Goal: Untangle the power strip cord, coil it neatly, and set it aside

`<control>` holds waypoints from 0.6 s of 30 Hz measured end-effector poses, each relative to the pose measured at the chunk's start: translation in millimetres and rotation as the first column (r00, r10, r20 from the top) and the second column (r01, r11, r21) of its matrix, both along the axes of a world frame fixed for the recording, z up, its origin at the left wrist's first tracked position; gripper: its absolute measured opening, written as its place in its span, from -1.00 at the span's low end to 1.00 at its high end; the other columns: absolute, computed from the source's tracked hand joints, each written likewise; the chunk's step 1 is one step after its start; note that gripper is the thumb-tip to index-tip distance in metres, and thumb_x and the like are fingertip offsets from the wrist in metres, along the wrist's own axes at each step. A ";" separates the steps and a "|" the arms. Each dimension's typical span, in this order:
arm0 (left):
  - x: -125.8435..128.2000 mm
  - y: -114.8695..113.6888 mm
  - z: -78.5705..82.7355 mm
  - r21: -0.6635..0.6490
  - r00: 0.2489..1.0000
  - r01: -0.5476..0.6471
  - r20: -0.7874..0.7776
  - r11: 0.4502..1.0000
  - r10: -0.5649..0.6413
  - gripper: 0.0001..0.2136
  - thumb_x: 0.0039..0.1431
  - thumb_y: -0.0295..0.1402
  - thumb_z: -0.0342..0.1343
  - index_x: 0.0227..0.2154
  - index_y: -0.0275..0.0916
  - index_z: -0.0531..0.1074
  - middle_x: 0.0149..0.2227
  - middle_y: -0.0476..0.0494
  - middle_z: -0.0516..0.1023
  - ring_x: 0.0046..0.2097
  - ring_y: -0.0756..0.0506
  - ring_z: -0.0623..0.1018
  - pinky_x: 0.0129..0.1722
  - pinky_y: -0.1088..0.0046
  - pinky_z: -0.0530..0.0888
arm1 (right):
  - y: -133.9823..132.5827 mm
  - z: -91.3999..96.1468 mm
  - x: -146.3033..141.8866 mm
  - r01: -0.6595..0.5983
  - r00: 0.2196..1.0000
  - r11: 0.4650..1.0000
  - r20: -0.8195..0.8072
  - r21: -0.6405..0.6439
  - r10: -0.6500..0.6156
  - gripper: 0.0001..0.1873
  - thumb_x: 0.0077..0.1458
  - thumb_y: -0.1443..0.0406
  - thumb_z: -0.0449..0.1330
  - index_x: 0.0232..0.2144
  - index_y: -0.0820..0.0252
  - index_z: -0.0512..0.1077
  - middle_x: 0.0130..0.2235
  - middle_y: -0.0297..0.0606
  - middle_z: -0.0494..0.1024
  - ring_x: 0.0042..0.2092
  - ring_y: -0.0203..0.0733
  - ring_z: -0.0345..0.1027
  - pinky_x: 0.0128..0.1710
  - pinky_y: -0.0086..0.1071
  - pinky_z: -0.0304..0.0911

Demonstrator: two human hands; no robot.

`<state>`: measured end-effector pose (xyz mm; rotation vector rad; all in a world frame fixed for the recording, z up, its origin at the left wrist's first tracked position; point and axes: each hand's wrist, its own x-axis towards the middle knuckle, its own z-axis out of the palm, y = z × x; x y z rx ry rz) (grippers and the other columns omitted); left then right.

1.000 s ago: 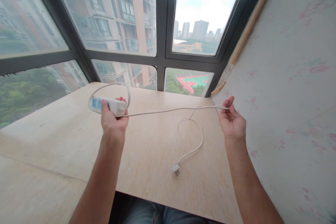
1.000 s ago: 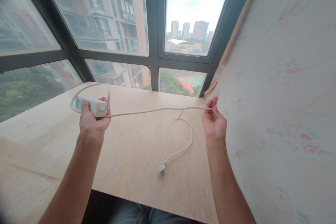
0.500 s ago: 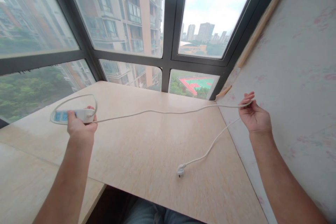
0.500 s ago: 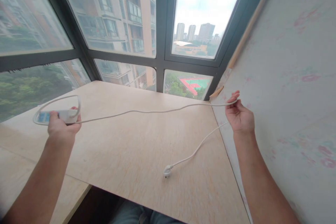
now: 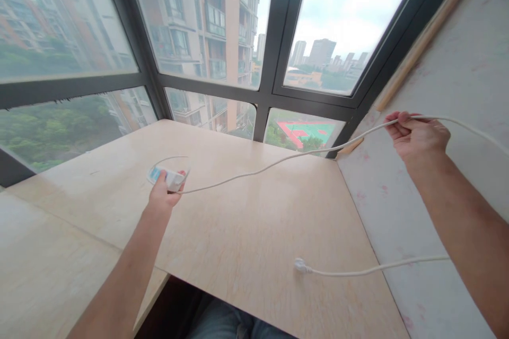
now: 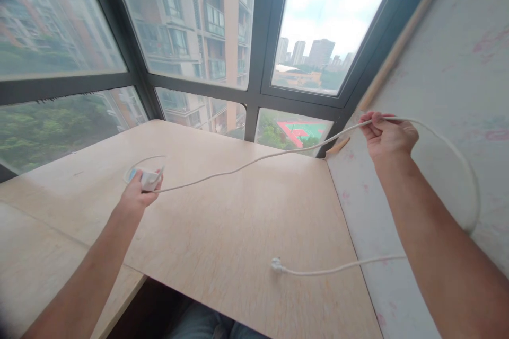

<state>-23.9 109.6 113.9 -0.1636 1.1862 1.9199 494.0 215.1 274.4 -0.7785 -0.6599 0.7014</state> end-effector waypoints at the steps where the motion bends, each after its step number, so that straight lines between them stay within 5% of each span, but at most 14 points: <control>1: 5.1 -0.3 -5.8 -0.024 1.000 0.003 0.000 1.000 -0.003 -0.84 0.36 -0.37 -0.06 -0.34 -0.27 0.33 -0.50 -0.01 0.51 -0.56 0.02 0.53 -0.53 0.55 0.53 | 3.7 1.0 0.7 0.002 1.000 1.000 0.019 -0.029 -0.002 -0.62 0.04 0.75 0.06 -0.62 0.30 0.34 -0.60 -0.35 0.49 -0.53 -0.30 0.50 -0.41 -0.41 0.54; 5: 25.0 -7.1 -28.7 -0.034 0.989 0.046 -0.141 0.998 -0.051 -0.95 0.25 -0.46 0.09 -0.26 -0.33 0.36 -0.46 -0.07 0.53 -0.51 -0.03 0.57 -0.46 0.45 0.58 | 8.4 4.0 -1.6 -0.048 0.998 0.990 0.039 -0.130 0.053 -0.63 0.08 0.72 0.05 -0.62 0.33 0.37 -0.57 -0.31 0.47 -0.49 -0.34 0.50 -0.40 -0.51 0.54; 7: 30.9 -13.2 -37.6 -0.053 0.936 0.221 -0.268 0.974 -0.227 -0.87 0.19 -0.45 0.17 -0.24 -0.37 0.37 -0.43 -0.15 0.55 -0.50 -0.07 0.58 -0.47 0.40 0.59 | 7.0 5.1 -6.8 -0.080 0.995 0.976 0.038 -0.204 0.090 -0.63 0.11 0.70 0.03 -0.60 0.35 0.39 -0.54 -0.25 0.50 -0.48 -0.36 0.50 -0.41 -0.56 0.52; 9: 33.6 -20.2 -43.1 -0.108 0.812 0.459 -0.352 0.882 -0.466 -0.76 0.10 -0.40 0.27 -0.23 -0.40 0.39 -0.39 -0.23 0.56 -0.49 -0.10 0.59 -0.49 0.38 0.59 | 6.0 5.7 -13.5 -0.102 0.992 0.956 0.039 -0.274 0.117 -0.64 0.13 0.68 0.03 -0.59 0.34 0.41 -0.52 -0.21 0.52 -0.48 -0.37 0.49 -0.46 -0.59 0.50; 13: 39.1 -34.5 -47.2 -0.225 0.411 0.841 -0.324 0.491 -0.852 -0.53 -0.07 -0.21 0.40 -0.18 -0.35 0.36 -0.26 -0.29 0.58 -0.45 -0.13 0.61 -0.48 0.36 0.58 | 12.4 0.4 -23.1 -0.135 0.981 0.918 0.083 -0.372 0.178 -0.66 0.15 0.65 0.04 -0.56 0.34 0.41 -0.51 -0.18 0.53 -0.46 -0.35 0.50 -0.47 -0.59 0.48; 16: 50.6 -45.2 -51.7 -0.227 0.115 0.959 -0.234 0.170 -0.965 -0.47 -0.07 -0.10 0.37 -0.13 -0.31 0.33 -0.20 -0.31 0.58 -0.45 -0.12 0.61 -0.52 0.40 0.55 | 23.3 -13.6 -24.1 -0.156 0.944 0.875 0.191 -0.458 0.268 -0.67 0.14 0.66 0.03 -0.56 0.35 0.41 -0.51 -0.14 0.54 -0.44 -0.30 0.52 -0.44 -0.53 0.49; 18: 60.9 -52.5 -57.2 -0.209 -0.024 0.978 -0.185 0.016 -0.983 -0.45 -0.08 -0.08 0.36 -0.14 -0.29 0.31 -0.19 -0.31 0.58 -0.47 -0.11 0.60 -0.57 0.46 0.50 | 29.7 -27.4 -23.8 -0.158 0.870 0.877 0.357 -0.453 0.341 -0.65 0.11 0.69 0.02 -0.58 0.35 0.39 -0.53 -0.11 0.54 -0.47 -0.27 0.51 -0.46 -0.48 0.48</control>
